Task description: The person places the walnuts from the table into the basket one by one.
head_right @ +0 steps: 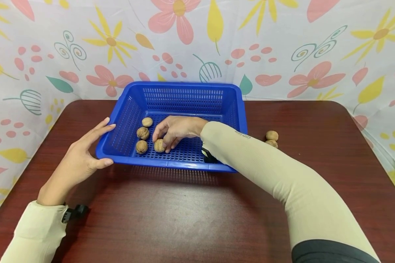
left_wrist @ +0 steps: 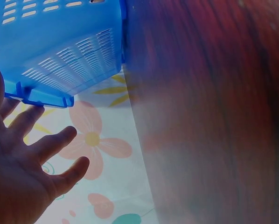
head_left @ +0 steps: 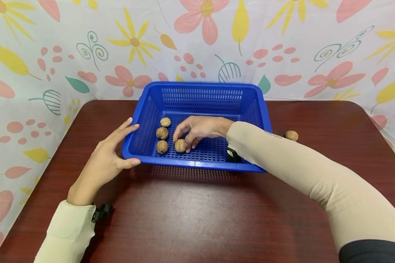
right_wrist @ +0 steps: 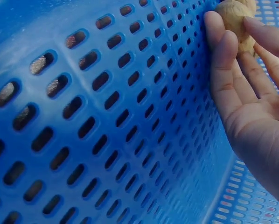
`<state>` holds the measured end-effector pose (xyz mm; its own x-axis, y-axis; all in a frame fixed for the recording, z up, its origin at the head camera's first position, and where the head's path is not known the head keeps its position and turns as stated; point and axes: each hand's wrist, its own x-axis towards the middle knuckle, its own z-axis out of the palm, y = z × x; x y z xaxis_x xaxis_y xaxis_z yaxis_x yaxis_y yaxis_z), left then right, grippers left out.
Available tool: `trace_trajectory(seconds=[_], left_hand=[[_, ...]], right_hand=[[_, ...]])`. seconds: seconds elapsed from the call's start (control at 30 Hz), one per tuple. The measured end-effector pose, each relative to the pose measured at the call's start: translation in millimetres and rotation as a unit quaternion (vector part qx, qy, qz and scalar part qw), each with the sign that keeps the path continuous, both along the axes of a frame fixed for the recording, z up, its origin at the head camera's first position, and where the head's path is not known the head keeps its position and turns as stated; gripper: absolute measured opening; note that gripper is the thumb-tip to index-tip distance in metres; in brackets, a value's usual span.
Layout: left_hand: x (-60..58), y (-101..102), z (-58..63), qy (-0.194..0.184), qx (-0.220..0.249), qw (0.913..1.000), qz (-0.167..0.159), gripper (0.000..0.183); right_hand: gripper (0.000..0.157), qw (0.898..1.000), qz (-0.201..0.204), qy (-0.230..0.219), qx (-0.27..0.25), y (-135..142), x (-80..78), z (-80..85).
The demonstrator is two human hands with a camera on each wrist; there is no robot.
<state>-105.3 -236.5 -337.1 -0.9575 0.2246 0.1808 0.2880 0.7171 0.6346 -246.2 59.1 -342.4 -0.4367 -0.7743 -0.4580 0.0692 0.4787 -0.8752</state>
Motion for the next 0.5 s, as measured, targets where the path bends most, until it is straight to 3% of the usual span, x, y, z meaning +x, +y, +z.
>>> trace_trajectory(seconds=[0.27,0.5], left_hand=[[0.8,-1.3,-2.0,-0.003,-0.001,1.0,-0.003,0.09],[-0.4,-1.8,-3.3,0.005,-0.003,1.0,-0.007,0.09]], right_hand=[[0.041,0.998,-0.015,0.028,0.046,5.5,-2.0,16.7],[0.041,0.995,-0.047,0.079,0.033,30.6,-0.6,55.6]])
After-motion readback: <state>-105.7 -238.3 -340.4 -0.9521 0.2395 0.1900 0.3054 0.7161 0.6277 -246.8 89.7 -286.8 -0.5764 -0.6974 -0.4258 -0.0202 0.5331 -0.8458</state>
